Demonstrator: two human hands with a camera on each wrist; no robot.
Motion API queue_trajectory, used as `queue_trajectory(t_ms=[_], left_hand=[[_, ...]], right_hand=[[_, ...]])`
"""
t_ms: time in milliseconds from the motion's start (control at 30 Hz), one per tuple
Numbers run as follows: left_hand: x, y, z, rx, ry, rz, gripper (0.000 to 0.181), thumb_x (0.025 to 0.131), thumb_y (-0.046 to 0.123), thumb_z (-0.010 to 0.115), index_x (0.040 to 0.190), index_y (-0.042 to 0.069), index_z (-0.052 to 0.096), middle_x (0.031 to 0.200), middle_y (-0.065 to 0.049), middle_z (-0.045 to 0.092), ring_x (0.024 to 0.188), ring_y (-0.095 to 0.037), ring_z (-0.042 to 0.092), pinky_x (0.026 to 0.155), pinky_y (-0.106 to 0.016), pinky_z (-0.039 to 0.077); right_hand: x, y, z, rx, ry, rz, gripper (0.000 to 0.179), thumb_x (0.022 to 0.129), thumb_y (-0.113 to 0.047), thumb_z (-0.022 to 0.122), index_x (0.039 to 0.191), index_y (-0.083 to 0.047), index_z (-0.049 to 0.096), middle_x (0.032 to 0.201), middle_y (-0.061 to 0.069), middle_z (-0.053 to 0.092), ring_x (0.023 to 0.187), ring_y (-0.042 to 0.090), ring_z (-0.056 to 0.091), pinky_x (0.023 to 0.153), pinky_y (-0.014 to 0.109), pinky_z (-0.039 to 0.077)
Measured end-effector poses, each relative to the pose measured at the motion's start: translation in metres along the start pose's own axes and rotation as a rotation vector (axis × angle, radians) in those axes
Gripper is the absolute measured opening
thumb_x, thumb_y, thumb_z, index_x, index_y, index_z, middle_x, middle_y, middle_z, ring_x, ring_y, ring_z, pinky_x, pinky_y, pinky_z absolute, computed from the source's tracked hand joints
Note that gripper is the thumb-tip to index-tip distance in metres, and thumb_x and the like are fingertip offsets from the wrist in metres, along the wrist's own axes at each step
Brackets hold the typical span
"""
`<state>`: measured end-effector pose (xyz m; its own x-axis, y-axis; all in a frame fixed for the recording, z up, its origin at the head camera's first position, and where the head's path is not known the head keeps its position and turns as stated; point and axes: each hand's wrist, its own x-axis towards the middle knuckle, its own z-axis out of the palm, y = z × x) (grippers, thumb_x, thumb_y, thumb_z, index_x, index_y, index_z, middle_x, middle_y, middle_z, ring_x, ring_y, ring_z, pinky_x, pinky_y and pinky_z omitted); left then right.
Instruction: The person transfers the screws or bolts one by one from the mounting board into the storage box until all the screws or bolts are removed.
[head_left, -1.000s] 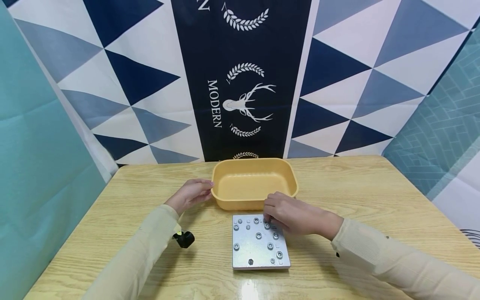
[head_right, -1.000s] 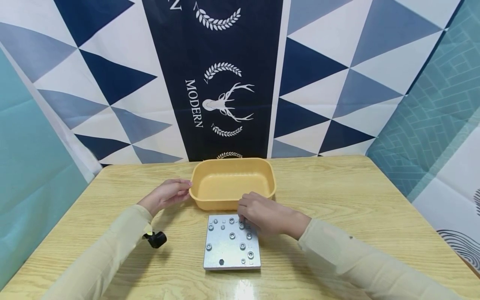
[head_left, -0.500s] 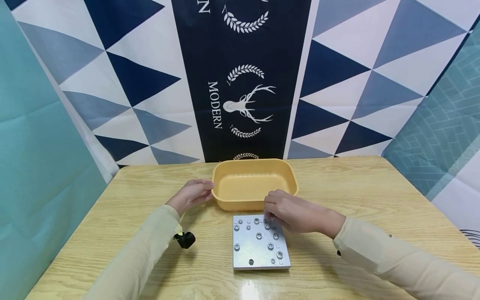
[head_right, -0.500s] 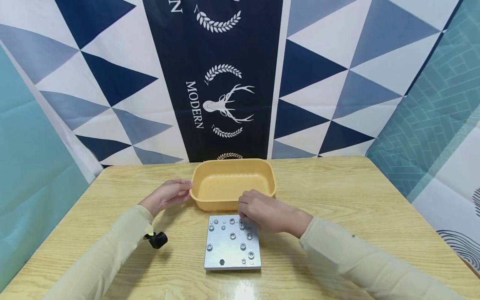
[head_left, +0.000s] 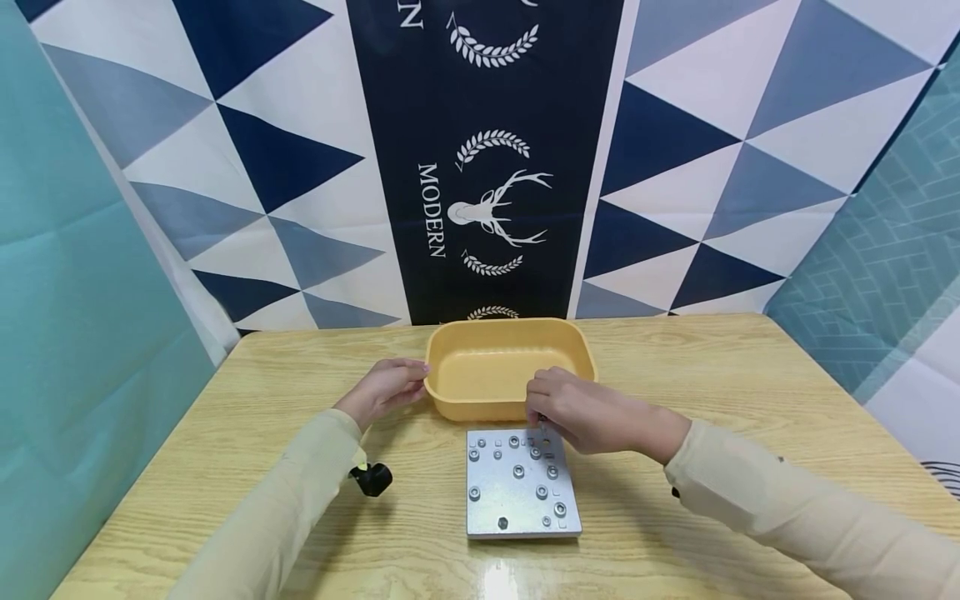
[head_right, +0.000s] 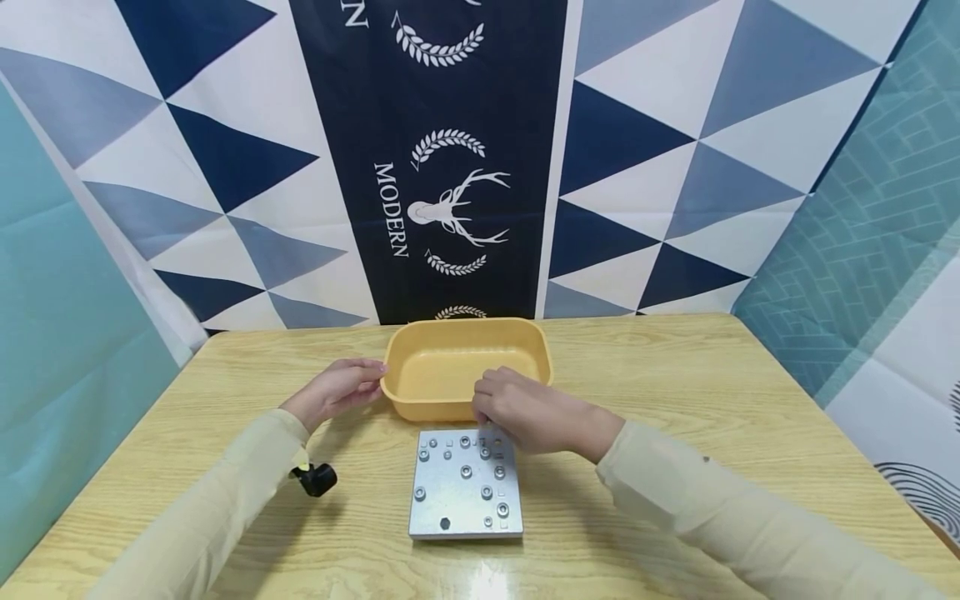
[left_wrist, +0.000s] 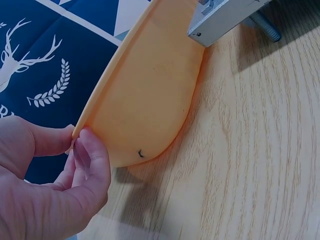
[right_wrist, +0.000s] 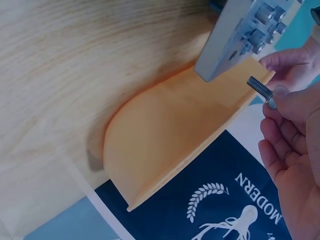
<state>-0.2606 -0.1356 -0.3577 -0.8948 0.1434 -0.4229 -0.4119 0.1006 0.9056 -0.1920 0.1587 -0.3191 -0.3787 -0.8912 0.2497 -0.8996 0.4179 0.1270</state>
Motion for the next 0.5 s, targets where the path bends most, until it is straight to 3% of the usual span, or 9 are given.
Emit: queue_trajectory(t_ms=[333,500], left_hand=[[-0.001,0.000,0.005,0.008,-0.002,0.014,0.041,0.099,0.009,0.050,0.137,-0.005,0.045,0.097,-0.005,0.058,0.072,-0.005,0.055,0.069,-0.014,0.052],[-0.002,-0.002,0.003,0.006,0.024,0.015,0.041,0.099,0.008,0.051,0.137,-0.005,0.045,0.092,-0.002,0.057,0.072,-0.005,0.055,0.071,-0.015,0.052]], right_hand=[[0.005,0.003,-0.008,-0.028,-0.015,-0.020,0.019,0.078,0.003,0.069,0.084,-0.013,0.060,0.077,-0.005,0.053,0.076,0.011,0.045,0.076,0.028,0.046],[0.014,0.007,-0.014,-0.025,-0.017,-0.012,0.018,0.078,0.003,0.070,0.084,-0.011,0.061,0.078,-0.004,0.056,0.078,0.012,0.048,0.078,0.030,0.046]])
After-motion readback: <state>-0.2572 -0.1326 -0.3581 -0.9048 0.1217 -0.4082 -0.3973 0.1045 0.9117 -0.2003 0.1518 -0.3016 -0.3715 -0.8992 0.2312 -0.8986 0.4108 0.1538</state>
